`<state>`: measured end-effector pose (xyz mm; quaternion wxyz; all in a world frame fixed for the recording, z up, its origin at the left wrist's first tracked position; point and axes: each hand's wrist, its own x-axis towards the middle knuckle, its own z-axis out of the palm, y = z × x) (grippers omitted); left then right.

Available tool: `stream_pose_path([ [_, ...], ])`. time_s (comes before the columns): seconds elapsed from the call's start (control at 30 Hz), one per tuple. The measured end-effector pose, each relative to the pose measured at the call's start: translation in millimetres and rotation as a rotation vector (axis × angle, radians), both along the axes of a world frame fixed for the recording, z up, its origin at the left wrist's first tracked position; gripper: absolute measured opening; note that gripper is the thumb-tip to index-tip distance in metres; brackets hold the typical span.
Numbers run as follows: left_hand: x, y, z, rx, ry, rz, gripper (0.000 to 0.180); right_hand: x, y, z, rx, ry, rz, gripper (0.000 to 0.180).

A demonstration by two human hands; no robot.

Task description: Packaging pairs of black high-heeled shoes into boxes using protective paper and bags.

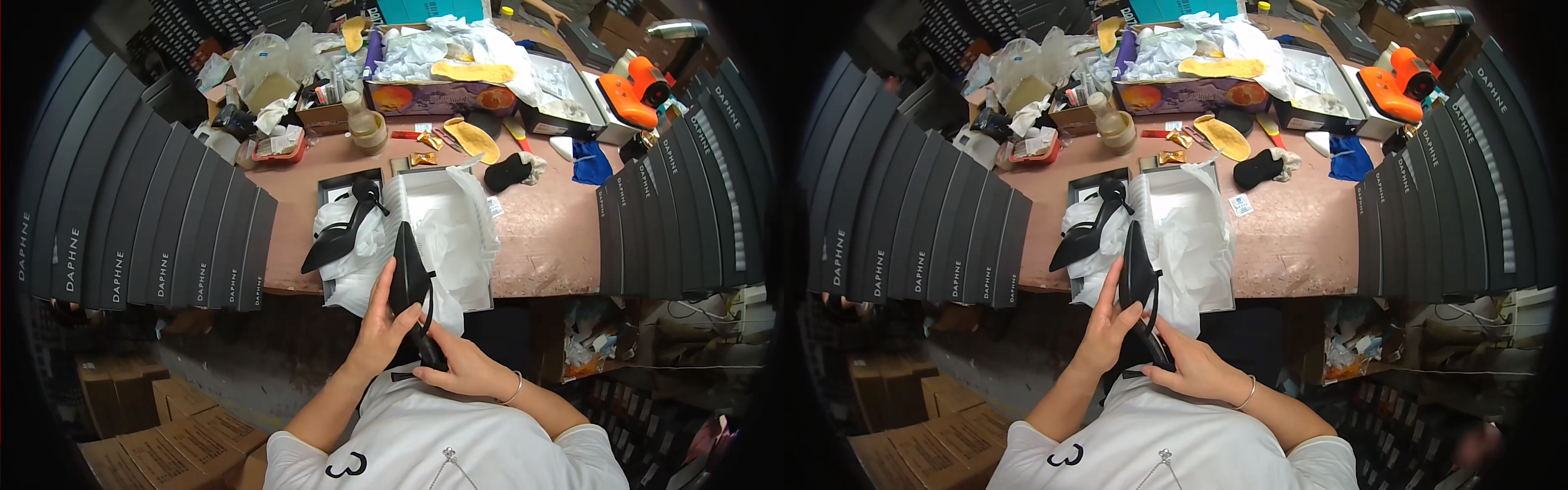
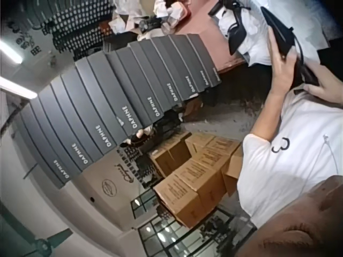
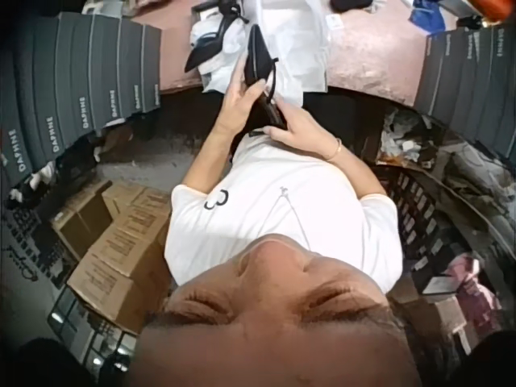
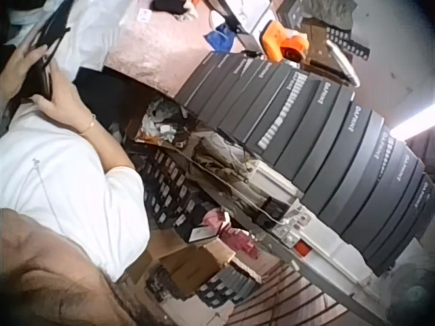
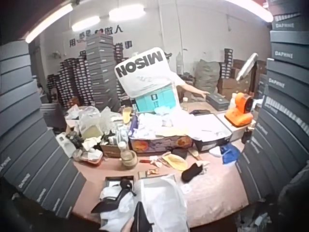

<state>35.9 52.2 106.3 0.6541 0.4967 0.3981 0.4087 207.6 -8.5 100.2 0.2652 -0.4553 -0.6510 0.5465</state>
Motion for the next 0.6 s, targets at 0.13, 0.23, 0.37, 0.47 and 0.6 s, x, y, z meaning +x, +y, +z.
stream_pose_path([
  [0.13, -24.5, -9.3, -4.9, 0.185, 0.172, -0.05, 0.056, -1.4, 0.2, -4.3, 0.123, -0.076, -0.013, 0.078],
  [0.23, -22.0, -17.2, -4.2, 0.102, 0.076, -0.013, 0.058, -0.9, 2.6, -2.8, 0.126, -0.096, -0.003, 0.076],
  [0.37, -18.4, -21.1, -12.5, 0.053, -0.004, 0.041, 0.06, -0.8, 4.1, 2.6, 0.078, -0.164, 0.025, 0.079],
  [0.47, -12.4, -21.2, -10.5, 0.076, -0.011, 0.066, 0.061, -1.6, 3.7, 1.5, 0.142, -0.19, 0.011, 0.076],
  [0.6, -9.7, -20.8, -8.2, 0.122, 0.159, 0.107, 0.06, -0.2, 4.4, 2.6, 0.178, -0.253, 0.013, 0.076],
])
